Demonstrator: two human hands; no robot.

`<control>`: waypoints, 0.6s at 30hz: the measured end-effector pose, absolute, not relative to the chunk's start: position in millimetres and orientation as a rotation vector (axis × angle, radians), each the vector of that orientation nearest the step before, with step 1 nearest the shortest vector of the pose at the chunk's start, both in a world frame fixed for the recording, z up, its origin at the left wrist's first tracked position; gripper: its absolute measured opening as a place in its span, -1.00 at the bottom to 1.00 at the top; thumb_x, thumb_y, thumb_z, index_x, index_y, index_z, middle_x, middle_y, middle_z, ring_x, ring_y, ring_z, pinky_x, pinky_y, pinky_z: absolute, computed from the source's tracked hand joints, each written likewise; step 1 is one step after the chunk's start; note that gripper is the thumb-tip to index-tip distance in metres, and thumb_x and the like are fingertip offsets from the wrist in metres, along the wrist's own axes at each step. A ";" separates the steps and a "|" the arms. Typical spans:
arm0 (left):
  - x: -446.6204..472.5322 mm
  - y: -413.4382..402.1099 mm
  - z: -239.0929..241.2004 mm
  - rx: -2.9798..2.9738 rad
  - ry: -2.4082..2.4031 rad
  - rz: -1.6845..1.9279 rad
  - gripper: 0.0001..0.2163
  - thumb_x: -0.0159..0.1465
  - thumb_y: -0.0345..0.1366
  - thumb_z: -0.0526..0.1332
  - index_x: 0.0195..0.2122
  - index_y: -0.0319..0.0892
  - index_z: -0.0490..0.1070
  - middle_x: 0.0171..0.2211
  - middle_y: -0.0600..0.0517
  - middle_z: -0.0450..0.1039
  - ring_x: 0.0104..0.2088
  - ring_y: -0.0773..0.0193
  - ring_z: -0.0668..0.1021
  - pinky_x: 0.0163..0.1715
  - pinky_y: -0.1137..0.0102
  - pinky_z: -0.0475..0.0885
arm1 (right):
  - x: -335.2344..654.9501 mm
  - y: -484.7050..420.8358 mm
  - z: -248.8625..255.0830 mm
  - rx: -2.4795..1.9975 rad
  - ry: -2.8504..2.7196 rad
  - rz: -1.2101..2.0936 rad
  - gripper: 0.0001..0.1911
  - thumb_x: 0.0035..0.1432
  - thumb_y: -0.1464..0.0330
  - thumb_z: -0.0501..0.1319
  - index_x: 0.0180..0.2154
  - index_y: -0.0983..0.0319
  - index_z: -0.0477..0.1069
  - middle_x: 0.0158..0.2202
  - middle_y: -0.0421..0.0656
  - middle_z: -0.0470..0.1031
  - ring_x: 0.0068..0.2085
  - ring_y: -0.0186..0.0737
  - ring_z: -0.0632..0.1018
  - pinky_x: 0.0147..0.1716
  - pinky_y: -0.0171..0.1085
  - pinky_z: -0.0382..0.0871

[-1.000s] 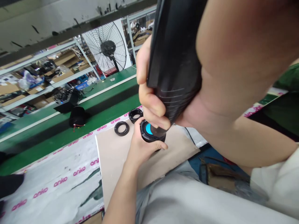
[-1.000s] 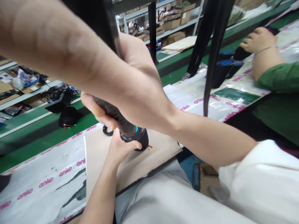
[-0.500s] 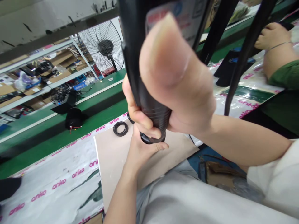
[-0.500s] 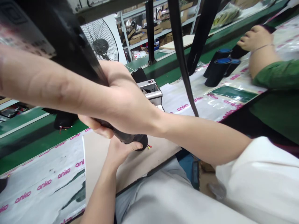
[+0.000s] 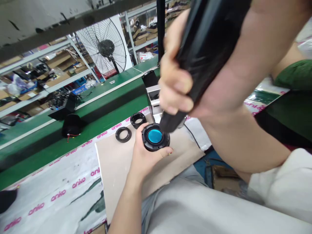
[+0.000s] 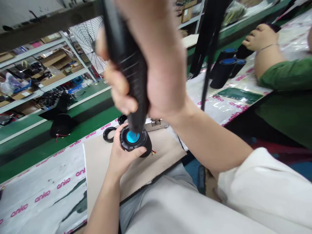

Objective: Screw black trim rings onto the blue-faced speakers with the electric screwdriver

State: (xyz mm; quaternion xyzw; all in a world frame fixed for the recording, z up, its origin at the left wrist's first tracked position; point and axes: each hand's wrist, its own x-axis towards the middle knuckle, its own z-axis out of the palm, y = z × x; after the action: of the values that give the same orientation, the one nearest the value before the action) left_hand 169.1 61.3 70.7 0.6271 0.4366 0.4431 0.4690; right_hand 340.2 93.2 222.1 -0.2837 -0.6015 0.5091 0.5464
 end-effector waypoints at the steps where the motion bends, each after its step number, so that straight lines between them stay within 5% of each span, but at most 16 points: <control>1: 169.7 60.7 69.8 1.530 1.065 1.084 -0.09 -0.06 0.11 0.69 0.22 -0.07 0.32 0.11 -0.13 0.64 0.09 -0.11 0.72 0.14 0.03 0.61 | 345.8 96.7 215.8 -0.517 -1.284 1.043 -0.55 0.20 0.03 0.48 -0.42 0.16 0.36 -0.62 -0.36 0.29 -0.65 -0.41 0.30 -0.65 -0.34 0.26; 5: 170.1 59.9 66.5 1.511 1.079 1.077 -0.14 -0.03 0.00 0.69 0.22 -0.05 0.33 0.14 -0.14 0.62 0.12 -0.11 0.71 0.18 0.04 0.59 | 360.6 122.3 169.7 -0.575 -1.077 0.704 -0.35 0.01 -0.22 0.54 -0.51 0.16 0.36 -0.64 -0.27 0.29 -0.67 -0.34 0.32 -0.76 -0.22 0.10; 12: 168.7 59.0 63.5 1.522 1.095 1.088 -0.11 -0.05 -0.01 0.70 0.23 -0.06 0.32 0.17 -0.17 0.61 0.16 -0.14 0.69 0.20 0.03 0.57 | 364.1 144.5 128.8 -0.647 -1.083 0.738 -0.33 0.14 -0.19 0.46 -0.55 0.16 0.27 -0.69 -0.27 0.28 -0.74 -0.34 0.29 -0.81 -0.23 0.06; 18: 170.2 56.7 65.2 1.543 1.101 1.099 -0.12 -0.04 -0.01 0.70 0.23 -0.06 0.32 0.17 -0.18 0.62 0.15 -0.15 0.70 0.18 0.04 0.60 | 370.6 131.4 133.5 -0.675 -1.070 0.921 -0.40 0.11 -0.10 0.54 -0.51 0.20 0.38 -0.66 -0.26 0.35 -0.74 -0.29 0.33 -0.82 -0.25 0.12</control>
State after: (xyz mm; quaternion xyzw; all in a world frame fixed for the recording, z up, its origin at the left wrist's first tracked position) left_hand 170.2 56.7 65.2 0.6263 0.4468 0.4461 0.4573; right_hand 370.6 131.4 133.5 -0.3040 -0.4821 0.4148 0.7093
